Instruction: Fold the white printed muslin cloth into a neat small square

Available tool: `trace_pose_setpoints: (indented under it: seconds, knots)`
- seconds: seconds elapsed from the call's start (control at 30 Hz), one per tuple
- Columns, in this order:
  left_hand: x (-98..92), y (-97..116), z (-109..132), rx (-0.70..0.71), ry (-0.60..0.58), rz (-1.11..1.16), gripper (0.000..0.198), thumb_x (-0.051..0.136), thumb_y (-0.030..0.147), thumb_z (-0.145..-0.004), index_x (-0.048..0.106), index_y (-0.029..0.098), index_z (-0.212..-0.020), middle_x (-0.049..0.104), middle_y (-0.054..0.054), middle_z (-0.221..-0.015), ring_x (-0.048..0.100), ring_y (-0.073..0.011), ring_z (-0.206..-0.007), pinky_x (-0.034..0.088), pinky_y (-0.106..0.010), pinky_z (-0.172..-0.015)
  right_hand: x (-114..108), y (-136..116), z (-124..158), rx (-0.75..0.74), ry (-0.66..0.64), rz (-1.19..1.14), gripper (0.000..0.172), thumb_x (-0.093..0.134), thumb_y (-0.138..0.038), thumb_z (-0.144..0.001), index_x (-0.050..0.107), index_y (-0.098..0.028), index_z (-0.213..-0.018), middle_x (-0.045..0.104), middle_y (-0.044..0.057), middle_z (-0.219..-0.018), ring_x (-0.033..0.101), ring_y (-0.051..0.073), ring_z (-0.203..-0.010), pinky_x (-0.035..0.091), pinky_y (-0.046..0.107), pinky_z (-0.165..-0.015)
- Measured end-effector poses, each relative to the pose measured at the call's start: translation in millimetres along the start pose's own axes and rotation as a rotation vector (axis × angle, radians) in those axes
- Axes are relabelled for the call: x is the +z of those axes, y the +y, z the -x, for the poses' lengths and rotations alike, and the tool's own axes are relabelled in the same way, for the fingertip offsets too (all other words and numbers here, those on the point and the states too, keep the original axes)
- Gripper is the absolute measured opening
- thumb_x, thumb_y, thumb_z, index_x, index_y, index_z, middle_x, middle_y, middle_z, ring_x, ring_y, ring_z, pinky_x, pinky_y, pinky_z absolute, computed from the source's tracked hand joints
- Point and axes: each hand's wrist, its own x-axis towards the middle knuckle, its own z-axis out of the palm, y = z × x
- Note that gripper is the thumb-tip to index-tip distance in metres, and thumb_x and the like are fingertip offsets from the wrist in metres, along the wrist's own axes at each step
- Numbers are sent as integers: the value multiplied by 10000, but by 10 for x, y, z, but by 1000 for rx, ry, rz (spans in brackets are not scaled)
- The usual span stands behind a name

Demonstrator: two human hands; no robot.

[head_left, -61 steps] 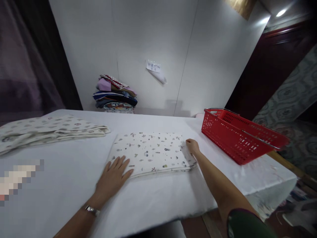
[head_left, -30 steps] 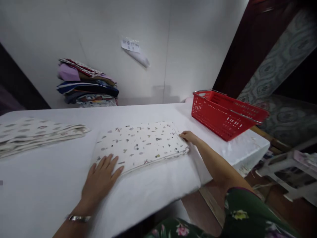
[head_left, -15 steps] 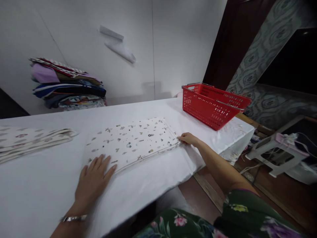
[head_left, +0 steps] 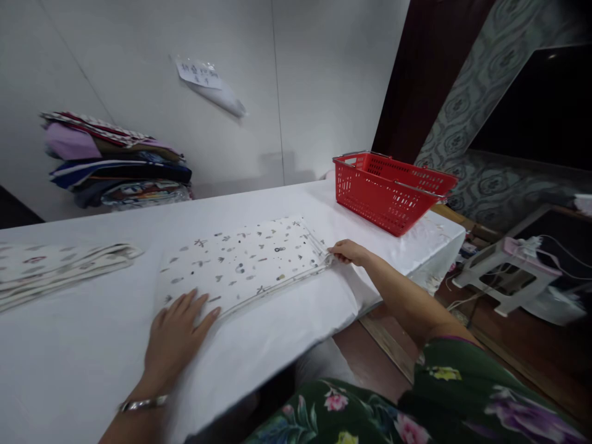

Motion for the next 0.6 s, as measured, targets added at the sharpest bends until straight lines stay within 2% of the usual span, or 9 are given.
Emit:
trace_pose_setpoints:
  seconds: [0.13,0.33,0.47,0.6]
  knots:
    - [-12,8,2,5,-7,-26,609,281,518,-863,495,161,-1308,378,-115,-1446,307,-272,-1337,202,-460,-1090,9,7,9,50,-8,20,338,644,-280,-826,460,-155,-572,471,-32,-440,399,64,-370,227,191,-354]
    - [-15,14,-8,-21,-22,9,635,288,555,-843,485,183,-1319,358,-101,-1461,299,-269,-1342,194,-455,-1094,-22,-70,57,-21,64,8,263,631,-255,-842,476,-157,-653,476,-54,-488,426,45,-400,240,166,-362]
    - [-26,28,-8,-26,-31,20,642,297,553,-835,490,177,-1317,368,-103,-1455,302,-271,-1342,191,-453,-1096,3,-92,62,-11,41,9,287,617,-325,-853,462,-166,-671,483,-55,-503,415,42,-400,231,166,-356]
    - [-54,47,5,-32,-31,28,633,290,551,-842,495,180,-1313,371,-103,-1454,304,-268,-1344,197,-455,-1095,31,-32,21,75,-16,104,353,625,-327,-839,458,-157,-579,455,-40,-419,372,54,-346,228,187,-348]
